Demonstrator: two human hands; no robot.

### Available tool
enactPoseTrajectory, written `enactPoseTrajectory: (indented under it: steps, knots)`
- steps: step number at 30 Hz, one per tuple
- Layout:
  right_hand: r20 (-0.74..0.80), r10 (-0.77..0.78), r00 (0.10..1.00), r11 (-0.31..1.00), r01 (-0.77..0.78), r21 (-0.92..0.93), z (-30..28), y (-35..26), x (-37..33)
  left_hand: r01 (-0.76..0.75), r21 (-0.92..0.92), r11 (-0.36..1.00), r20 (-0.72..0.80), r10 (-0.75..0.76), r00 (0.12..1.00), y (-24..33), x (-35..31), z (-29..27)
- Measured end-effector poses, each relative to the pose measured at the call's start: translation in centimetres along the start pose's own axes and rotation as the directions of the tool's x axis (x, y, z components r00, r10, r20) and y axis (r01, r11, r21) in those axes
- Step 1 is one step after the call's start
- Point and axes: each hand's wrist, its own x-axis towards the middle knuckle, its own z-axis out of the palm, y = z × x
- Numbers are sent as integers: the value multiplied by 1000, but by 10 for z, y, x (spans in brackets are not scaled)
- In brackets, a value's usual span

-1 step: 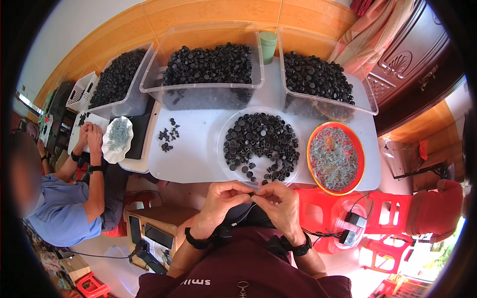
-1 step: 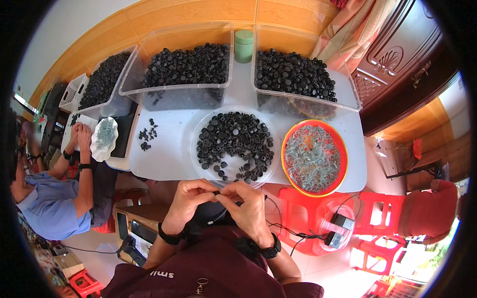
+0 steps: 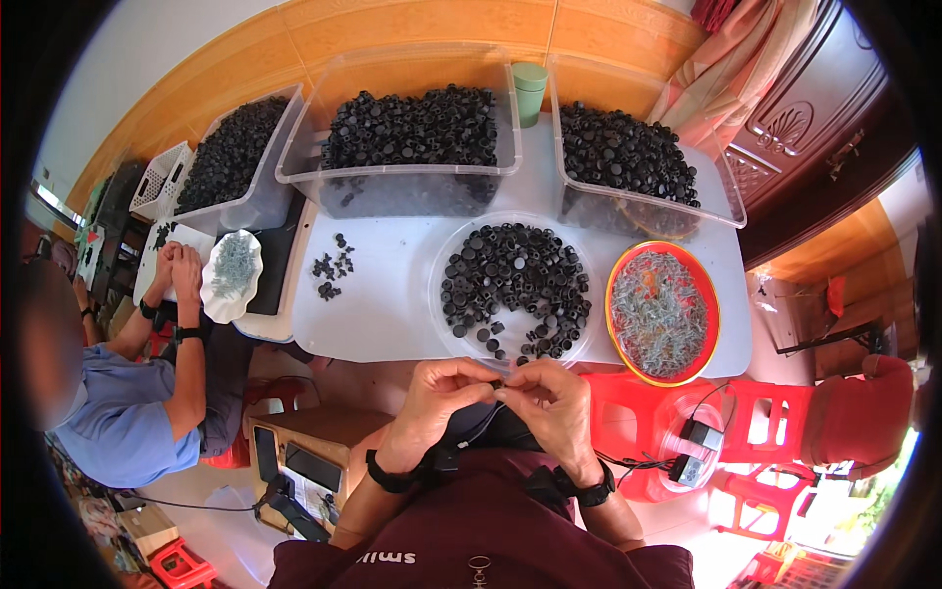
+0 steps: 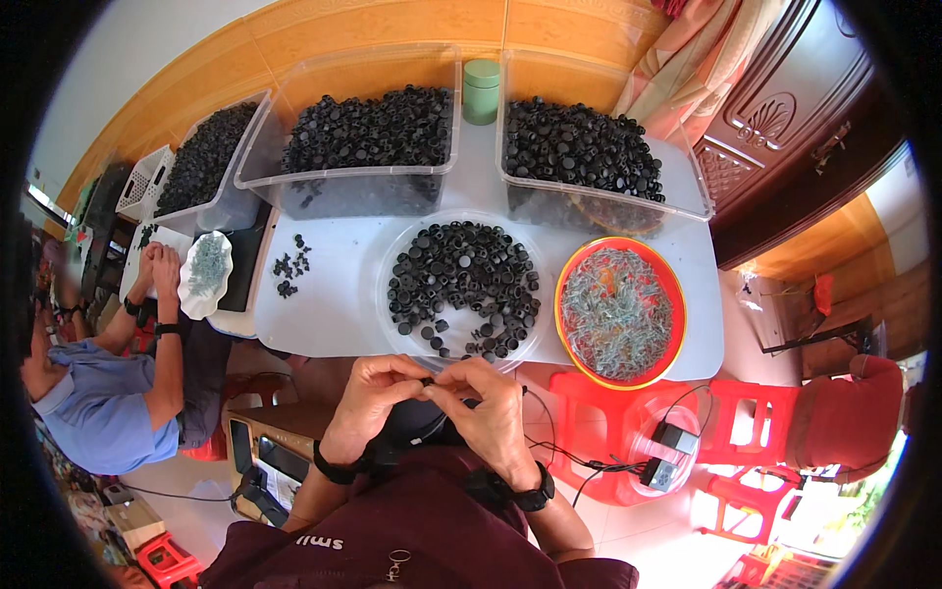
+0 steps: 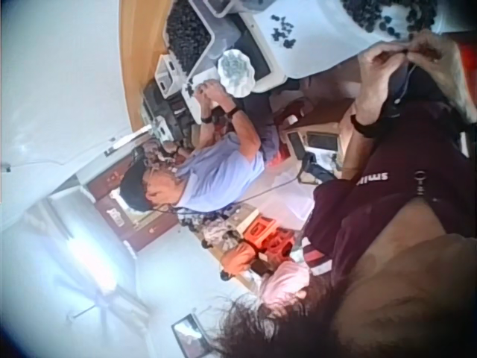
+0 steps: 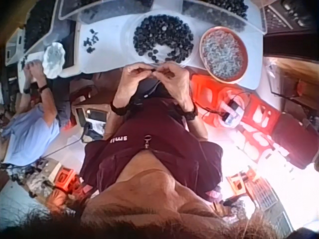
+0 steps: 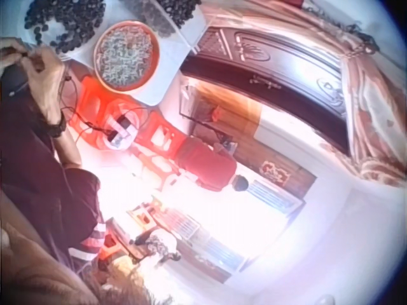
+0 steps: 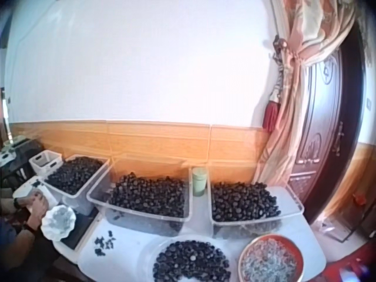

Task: Inspecting and assembling small black plastic components at a workshop table.

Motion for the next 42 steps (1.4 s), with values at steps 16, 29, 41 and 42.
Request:
enactPoseTrajectory:
  steps: [16,29,41,42]
  knots:
    - [-75,-170,983,975,157,-155,10,9,-4,89,-166,982,-39,-97,995,-9,-2,0]
    - [-235,-114,965,972,157,172,-8,35,2,-99,556,825,-190,242,952,-6,34,5]
    - [-214,-11,977,932,88,350,-18,50,-4,-216,975,-53,216,459,862,-17,65,17]
    - [-201,12,980,925,66,375,-18,51,-3,-245,969,20,211,442,872,-16,66,14]
